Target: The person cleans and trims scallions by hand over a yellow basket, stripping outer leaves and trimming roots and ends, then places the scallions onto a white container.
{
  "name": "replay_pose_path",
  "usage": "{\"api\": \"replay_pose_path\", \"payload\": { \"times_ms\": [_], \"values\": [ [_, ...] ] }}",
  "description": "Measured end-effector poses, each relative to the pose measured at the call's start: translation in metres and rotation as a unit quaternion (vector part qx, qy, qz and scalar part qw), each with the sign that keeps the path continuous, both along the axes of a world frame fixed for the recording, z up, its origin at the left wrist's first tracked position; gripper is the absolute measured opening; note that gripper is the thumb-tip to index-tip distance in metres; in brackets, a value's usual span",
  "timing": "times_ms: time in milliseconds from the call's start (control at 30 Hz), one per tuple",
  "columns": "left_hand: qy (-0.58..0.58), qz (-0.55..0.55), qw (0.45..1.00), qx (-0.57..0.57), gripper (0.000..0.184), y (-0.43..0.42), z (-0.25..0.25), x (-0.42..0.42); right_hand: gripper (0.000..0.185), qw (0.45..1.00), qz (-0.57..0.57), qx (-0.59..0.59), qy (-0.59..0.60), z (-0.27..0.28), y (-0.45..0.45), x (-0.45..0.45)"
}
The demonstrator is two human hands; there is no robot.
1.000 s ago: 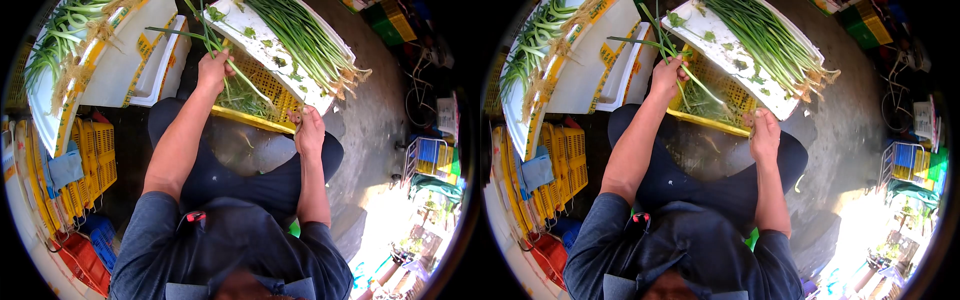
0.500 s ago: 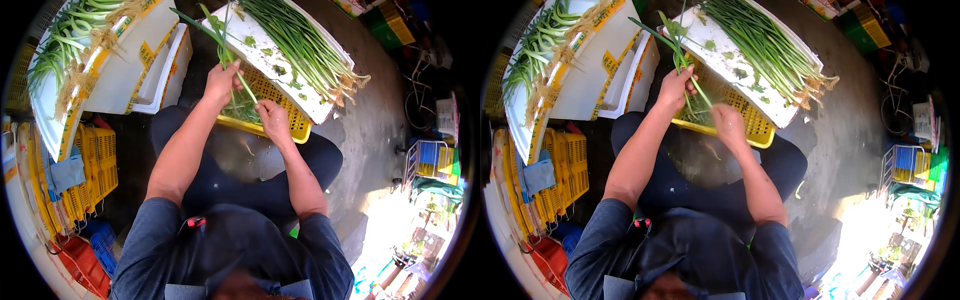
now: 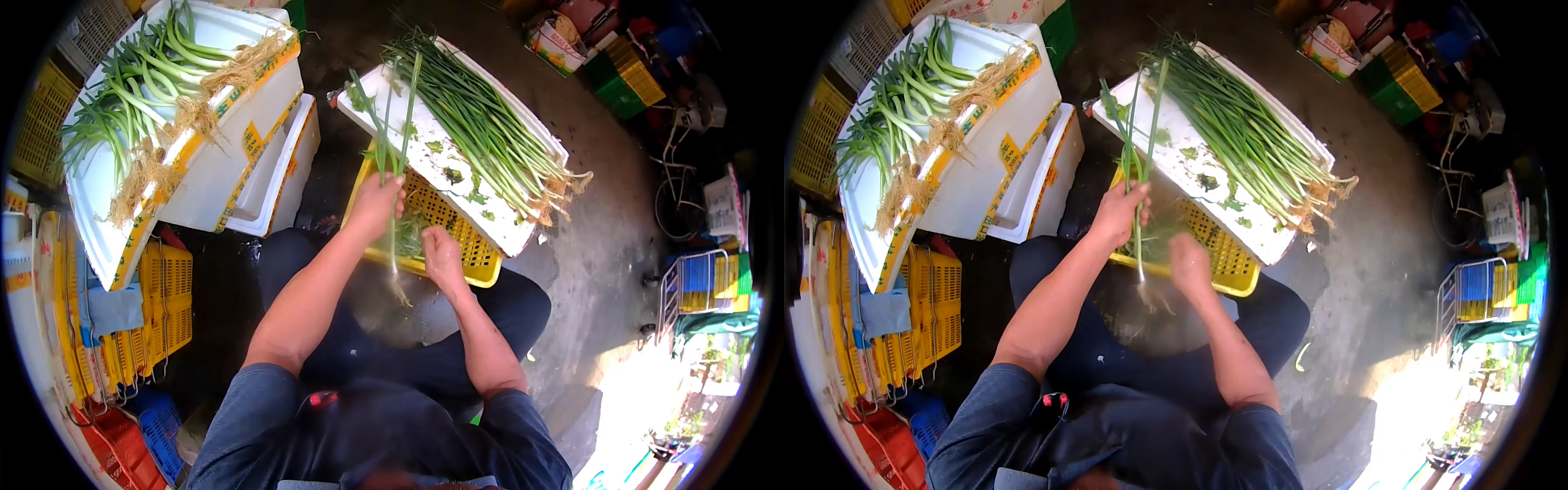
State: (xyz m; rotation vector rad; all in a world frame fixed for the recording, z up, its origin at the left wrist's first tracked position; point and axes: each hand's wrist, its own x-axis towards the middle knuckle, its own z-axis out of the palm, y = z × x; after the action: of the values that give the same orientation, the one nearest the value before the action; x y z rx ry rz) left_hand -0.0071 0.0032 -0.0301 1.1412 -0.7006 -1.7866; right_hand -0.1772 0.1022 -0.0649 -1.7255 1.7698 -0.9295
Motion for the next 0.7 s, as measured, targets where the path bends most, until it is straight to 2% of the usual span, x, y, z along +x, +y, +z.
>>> {"api": "replay_pose_path", "payload": {
  "times_ms": [67,100,167,267,367,433,467,533,600,667,700],
  "values": [
    [-0.026,-0.022,0.999,-0.015,0.016,0.004,-0.002,-0.005,0.016,0.997,-0.052,-0.031,-0.05,0.017,-0.016,-0.011],
    [-0.032,-0.047,0.998,-0.02,0.015,0.006,0.0,-0.007,0.017,0.992,-0.08,0.026,-0.095,0.028,-0.024,-0.02],
    [-0.046,-0.085,0.995,-0.032,0.014,0.011,0.01,-0.011,0.018,0.994,-0.049,-0.099,0.006,0.065,-0.039,-0.033],
    [-0.064,-0.144,0.986,-0.058,0.015,0.013,0.011,-0.012,0.023,0.961,0.029,-0.237,0.14,0.111,-0.054,-0.047],
    [-0.053,-0.187,0.978,-0.072,0.015,0.013,0.003,-0.013,0.032,0.944,0.069,-0.172,0.275,0.143,-0.06,-0.061],
    [-0.069,-0.19,0.976,-0.085,0.014,0.014,0.004,-0.015,0.036,0.922,0.084,-0.131,0.355,0.147,-0.067,-0.074],
    [-0.078,-0.191,0.974,-0.091,0.014,0.015,0.004,-0.014,0.034,0.905,0.093,-0.184,0.373,0.134,-0.072,-0.087],
    [-0.115,-0.199,0.967,-0.108,0.014,0.012,-0.002,-0.013,0.03,0.91,0.108,-0.137,0.376,0.126,-0.07,-0.104],
    [-0.135,-0.212,0.961,-0.119,0.014,0.009,-0.009,-0.011,0.015,0.909,0.105,-0.154,0.373,0.12,-0.064,-0.107],
    [-0.165,-0.219,0.95,-0.147,0.017,0.008,-0.014,-0.01,0.007,0.91,0.07,-0.145,0.383,0.102,-0.062,-0.11],
    [-0.184,-0.221,0.943,-0.167,0.018,0.006,-0.02,-0.01,0.009,0.928,0.007,-0.137,0.345,0.098,-0.063,-0.11]
  ]
}}
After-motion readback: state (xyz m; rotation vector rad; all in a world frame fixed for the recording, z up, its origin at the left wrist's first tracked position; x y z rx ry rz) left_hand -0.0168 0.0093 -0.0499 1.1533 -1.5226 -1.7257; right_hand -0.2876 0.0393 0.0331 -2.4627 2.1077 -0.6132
